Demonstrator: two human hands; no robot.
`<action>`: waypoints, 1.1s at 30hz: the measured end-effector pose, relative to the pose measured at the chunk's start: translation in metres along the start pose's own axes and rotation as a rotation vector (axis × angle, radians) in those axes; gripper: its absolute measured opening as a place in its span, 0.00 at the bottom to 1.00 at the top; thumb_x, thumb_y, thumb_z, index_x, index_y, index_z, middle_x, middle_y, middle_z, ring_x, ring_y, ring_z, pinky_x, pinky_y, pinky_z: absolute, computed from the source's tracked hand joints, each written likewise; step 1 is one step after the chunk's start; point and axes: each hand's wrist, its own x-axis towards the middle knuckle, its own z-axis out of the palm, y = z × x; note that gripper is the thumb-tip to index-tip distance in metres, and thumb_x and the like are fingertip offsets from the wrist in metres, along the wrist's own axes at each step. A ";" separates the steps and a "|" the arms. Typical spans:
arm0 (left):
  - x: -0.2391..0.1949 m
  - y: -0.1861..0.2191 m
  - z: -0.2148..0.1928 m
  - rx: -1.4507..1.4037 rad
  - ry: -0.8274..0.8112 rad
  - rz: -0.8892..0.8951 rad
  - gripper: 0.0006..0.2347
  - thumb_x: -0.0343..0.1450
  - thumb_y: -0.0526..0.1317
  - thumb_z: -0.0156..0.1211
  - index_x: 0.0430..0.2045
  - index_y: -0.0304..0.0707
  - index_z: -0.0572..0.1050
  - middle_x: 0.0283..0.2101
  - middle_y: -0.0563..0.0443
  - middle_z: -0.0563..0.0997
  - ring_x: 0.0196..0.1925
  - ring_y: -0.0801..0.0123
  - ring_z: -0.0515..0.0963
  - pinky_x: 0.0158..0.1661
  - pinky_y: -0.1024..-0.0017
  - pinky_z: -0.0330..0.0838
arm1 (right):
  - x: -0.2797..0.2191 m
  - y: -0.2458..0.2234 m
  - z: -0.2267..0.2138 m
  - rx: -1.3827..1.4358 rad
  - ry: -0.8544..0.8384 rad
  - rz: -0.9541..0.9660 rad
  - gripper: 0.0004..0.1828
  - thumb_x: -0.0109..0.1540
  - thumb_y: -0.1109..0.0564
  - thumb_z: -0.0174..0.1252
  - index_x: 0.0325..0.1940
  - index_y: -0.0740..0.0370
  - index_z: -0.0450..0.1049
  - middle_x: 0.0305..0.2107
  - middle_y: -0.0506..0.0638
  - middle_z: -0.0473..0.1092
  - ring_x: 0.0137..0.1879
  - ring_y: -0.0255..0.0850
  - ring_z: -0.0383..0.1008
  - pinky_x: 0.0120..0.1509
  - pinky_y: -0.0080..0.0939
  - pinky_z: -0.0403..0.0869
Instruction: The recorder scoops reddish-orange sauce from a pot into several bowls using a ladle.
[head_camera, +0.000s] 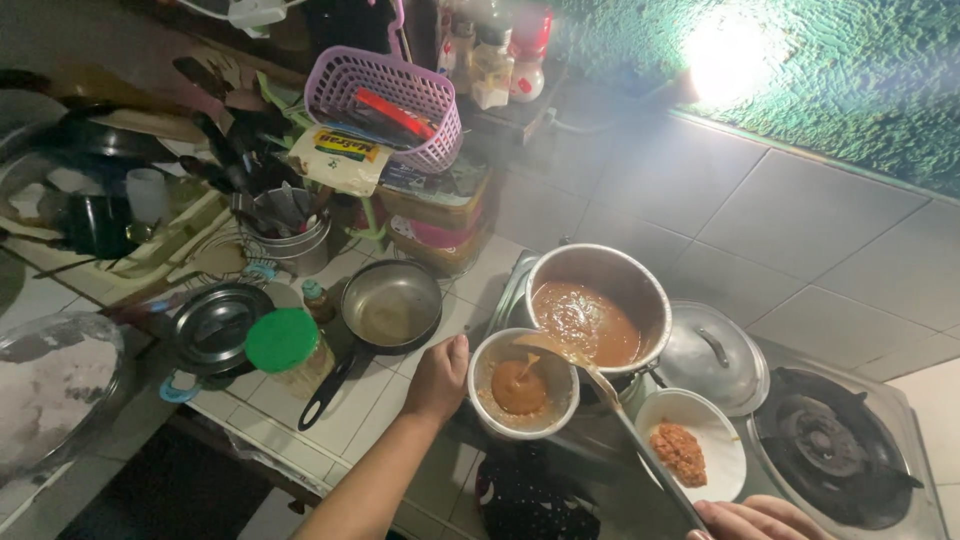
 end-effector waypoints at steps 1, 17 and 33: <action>-0.001 0.002 -0.001 -0.012 0.001 -0.015 0.20 0.78 0.48 0.39 0.18 0.38 0.68 0.23 0.38 0.78 0.28 0.45 0.75 0.34 0.52 0.63 | -0.004 -0.002 0.000 0.007 -0.089 0.151 0.11 0.58 0.45 0.65 0.42 0.46 0.82 0.37 0.28 0.80 0.39 0.25 0.79 0.49 0.30 0.76; -0.020 0.010 0.003 -0.012 0.072 -0.115 0.20 0.79 0.48 0.38 0.18 0.38 0.67 0.21 0.45 0.74 0.26 0.55 0.71 0.33 0.56 0.63 | 0.087 0.039 0.037 0.254 -0.183 0.448 0.21 0.75 0.56 0.38 0.56 0.72 0.73 0.31 0.52 0.82 0.33 0.32 0.86 0.39 0.25 0.86; -0.023 0.014 0.004 -0.015 0.114 -0.091 0.20 0.79 0.48 0.39 0.20 0.37 0.70 0.23 0.42 0.79 0.28 0.51 0.75 0.33 0.55 0.64 | 0.094 0.097 0.105 0.495 -0.084 0.776 0.13 0.69 0.65 0.56 0.54 0.55 0.79 0.30 0.47 0.81 0.37 0.35 0.83 0.46 0.33 0.77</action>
